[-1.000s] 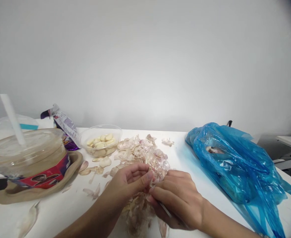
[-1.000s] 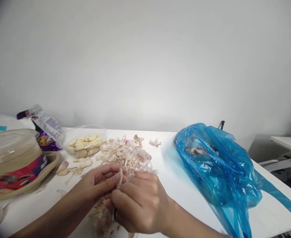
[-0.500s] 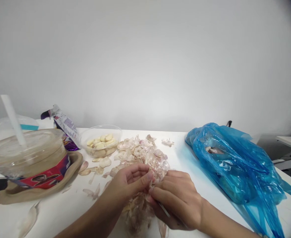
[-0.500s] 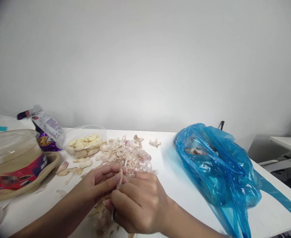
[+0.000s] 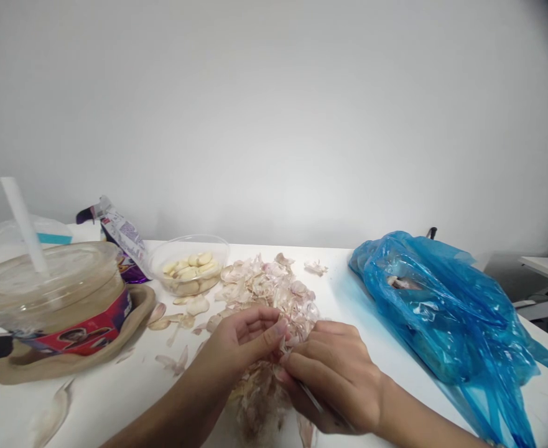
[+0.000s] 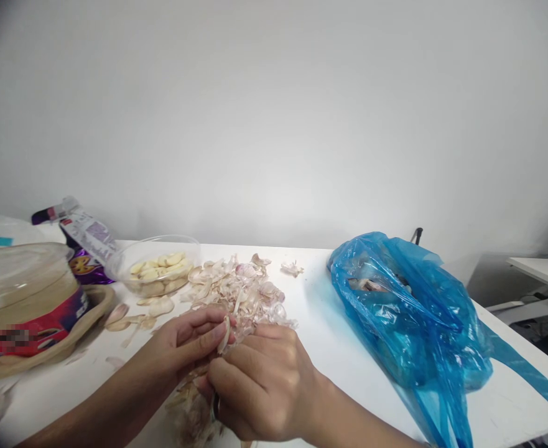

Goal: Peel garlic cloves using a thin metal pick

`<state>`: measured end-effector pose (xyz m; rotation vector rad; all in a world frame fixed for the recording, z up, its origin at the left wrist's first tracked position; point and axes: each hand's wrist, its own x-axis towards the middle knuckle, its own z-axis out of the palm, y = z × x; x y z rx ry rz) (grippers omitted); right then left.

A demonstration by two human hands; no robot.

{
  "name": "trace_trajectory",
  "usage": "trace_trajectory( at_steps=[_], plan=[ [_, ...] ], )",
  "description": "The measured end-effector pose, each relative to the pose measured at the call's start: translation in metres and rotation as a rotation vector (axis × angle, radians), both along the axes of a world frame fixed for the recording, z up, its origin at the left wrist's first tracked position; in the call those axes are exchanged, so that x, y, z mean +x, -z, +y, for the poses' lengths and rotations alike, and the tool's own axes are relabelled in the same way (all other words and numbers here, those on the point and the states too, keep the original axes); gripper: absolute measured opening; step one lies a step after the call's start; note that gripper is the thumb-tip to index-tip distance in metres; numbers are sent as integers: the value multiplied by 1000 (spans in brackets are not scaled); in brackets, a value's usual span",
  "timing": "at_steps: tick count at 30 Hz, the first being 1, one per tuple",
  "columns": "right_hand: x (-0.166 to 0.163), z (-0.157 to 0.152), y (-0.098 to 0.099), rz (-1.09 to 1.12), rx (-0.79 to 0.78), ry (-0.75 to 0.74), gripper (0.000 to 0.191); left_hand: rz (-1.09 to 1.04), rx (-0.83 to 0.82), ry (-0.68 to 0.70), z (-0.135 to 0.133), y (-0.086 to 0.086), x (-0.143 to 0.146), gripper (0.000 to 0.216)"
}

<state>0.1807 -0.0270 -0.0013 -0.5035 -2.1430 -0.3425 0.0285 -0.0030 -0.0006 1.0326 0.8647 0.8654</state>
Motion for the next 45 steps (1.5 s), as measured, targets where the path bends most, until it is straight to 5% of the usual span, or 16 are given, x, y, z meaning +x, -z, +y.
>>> trace_trajectory(
  at_steps=[15,30,45],
  plan=[
    [1,0,0,-45,-22,-6,5,46,34,30,0,-1,-1,24],
    [0,1,-2,-145,-27,22,28,115,-2,22,-6,-16,-2,27],
    [-1,1,-2,-109,-33,2,25,126,20,21,-5,-15,-1,28]
  ],
)
